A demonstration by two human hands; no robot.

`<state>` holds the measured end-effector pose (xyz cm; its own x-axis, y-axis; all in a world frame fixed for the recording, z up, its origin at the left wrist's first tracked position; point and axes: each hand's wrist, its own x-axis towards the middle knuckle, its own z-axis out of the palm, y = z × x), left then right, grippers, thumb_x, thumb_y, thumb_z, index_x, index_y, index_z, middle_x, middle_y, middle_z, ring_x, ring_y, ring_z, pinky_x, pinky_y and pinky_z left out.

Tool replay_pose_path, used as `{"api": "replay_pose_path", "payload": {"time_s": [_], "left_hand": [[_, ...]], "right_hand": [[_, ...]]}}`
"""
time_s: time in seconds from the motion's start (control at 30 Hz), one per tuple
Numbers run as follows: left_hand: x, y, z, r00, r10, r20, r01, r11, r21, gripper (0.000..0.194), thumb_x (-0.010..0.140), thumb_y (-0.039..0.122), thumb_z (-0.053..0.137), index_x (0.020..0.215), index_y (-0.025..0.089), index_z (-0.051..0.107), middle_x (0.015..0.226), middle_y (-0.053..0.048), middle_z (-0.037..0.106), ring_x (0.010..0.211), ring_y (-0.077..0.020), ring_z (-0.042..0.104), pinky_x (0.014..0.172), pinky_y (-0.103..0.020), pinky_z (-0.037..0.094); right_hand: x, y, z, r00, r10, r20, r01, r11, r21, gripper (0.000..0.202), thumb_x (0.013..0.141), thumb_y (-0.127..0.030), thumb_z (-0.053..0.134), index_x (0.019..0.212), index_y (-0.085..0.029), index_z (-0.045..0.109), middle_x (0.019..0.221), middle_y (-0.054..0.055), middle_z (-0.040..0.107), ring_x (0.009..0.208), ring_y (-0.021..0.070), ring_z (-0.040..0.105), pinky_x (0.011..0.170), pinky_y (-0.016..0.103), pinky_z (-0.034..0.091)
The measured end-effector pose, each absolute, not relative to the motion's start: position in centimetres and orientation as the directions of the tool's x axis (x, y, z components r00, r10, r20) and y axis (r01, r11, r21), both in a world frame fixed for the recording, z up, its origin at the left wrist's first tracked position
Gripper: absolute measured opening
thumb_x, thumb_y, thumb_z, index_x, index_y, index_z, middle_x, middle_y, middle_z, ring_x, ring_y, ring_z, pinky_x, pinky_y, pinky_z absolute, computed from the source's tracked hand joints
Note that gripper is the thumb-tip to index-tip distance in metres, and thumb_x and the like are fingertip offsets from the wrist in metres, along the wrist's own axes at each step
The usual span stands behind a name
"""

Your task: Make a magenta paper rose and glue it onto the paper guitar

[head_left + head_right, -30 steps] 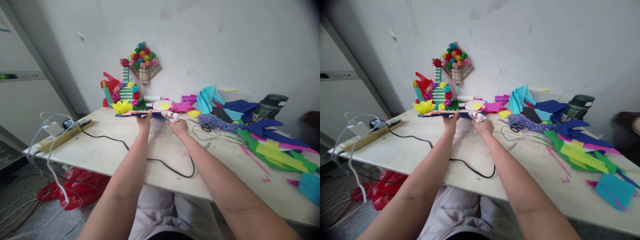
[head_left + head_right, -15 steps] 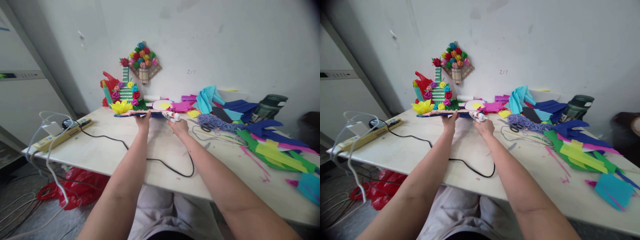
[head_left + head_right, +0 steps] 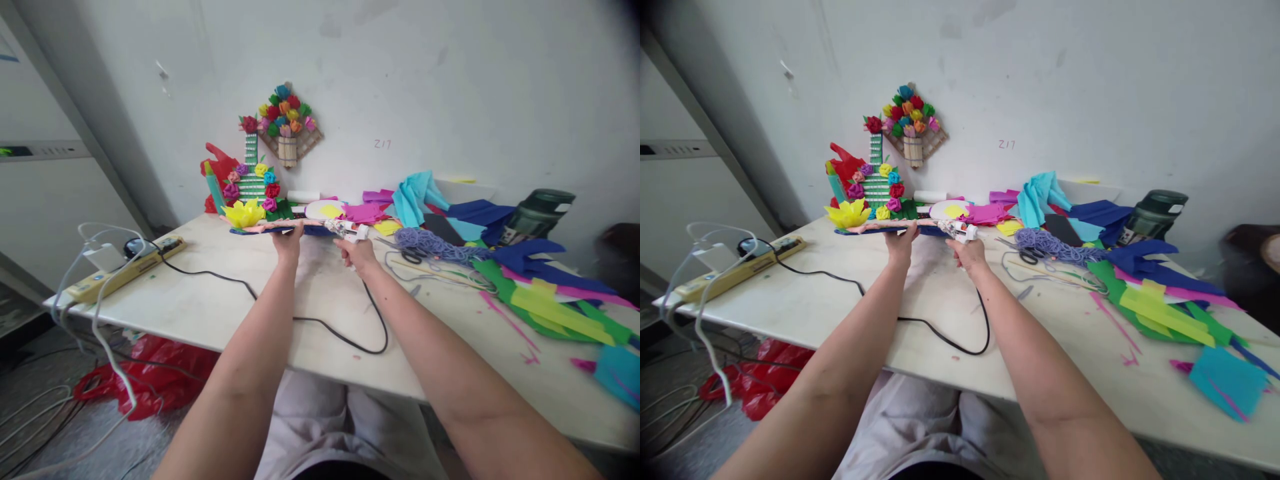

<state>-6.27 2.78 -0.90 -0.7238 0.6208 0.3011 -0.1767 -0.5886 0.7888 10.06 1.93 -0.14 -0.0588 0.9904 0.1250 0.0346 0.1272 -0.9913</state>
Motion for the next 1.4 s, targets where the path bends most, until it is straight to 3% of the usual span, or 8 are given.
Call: {"api": "replay_pose_path", "payload": {"time_s": [0.4,1.4], "left_hand": [[-6.03,2.7,-0.99,-0.711,0.638,0.296,-0.199,-0.587,0.785,0.057,0.059,0.019,0.082,0.103,0.019,0.046,0.107,-0.009,0.058,0.093,-0.0193,0.064,0.076,-0.033,0.057],[-6.1,3.01,-1.6,-0.671,0.664,0.33,-0.23,-0.61,0.759,0.062,0.057,0.019,0.083,0.109,0.018,0.049,0.117,-0.013,0.059,0.103,-0.0231,0.062,0.085,-0.037,0.055]], "right_hand": [[10.2,2.08,-0.41,-0.092,0.991,0.098,0.003,0.099,-0.995,0.021,0.062,-0.027,0.068,0.053,-0.018,0.051,0.036,-0.007,0.047,0.027,0.0072,0.037,0.029,0.021,0.029],[10.09,2.09,-0.25,-0.088,0.995,0.043,0.058,0.049,-0.997,0.02,0.064,-0.026,0.068,0.056,-0.018,0.052,0.035,-0.006,0.047,0.026,0.0076,0.036,0.029,0.021,0.027]]}}
